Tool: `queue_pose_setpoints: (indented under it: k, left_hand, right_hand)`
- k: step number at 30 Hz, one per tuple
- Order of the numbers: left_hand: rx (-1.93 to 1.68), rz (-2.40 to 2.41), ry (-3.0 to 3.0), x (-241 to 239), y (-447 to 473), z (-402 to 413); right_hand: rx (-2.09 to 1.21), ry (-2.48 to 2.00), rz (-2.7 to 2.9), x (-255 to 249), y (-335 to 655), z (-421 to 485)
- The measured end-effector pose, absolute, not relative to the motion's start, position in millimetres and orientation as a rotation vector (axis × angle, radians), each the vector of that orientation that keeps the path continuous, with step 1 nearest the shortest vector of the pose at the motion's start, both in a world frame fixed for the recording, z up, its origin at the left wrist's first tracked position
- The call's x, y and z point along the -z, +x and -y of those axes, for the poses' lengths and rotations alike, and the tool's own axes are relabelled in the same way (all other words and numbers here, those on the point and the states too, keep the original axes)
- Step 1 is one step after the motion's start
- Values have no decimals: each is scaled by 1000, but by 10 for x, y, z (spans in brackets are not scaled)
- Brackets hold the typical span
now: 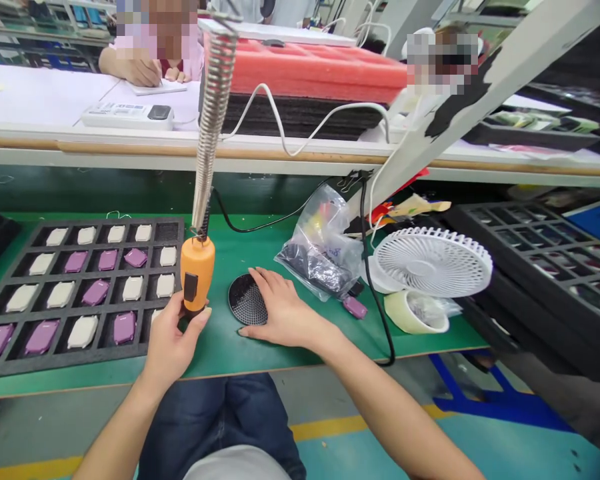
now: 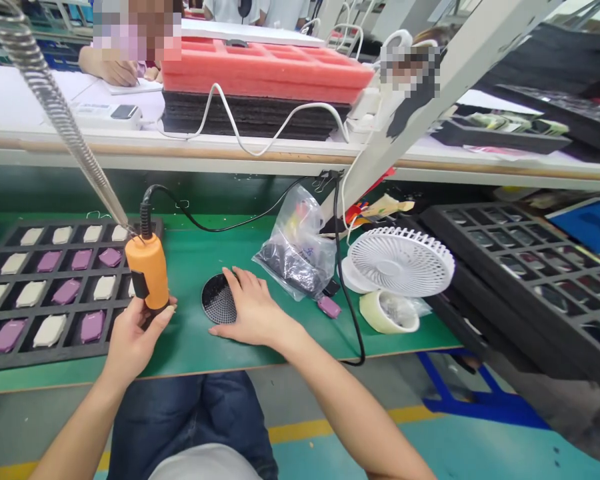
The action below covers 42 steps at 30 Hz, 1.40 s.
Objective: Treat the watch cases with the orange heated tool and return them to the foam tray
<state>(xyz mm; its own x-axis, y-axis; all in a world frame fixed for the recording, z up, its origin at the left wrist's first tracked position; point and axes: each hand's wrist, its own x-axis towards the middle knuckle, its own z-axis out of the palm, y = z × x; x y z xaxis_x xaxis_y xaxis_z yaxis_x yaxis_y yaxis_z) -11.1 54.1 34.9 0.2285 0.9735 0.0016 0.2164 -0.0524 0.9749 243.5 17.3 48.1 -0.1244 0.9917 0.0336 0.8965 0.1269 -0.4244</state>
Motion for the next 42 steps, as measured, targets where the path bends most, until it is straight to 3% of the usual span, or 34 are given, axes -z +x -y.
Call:
queue_pose_setpoints:
  k: [34, 42]
  left_hand:
    - [-832, -1214, 1650, -270, -166, -563]
    - [-898, -1235, 1629, -88, -230, -633]
  right_hand:
    - [-331, -1767, 1987, -206, 2634, -129]
    - [-166, -1890, 1979, -274, 2636, -108]
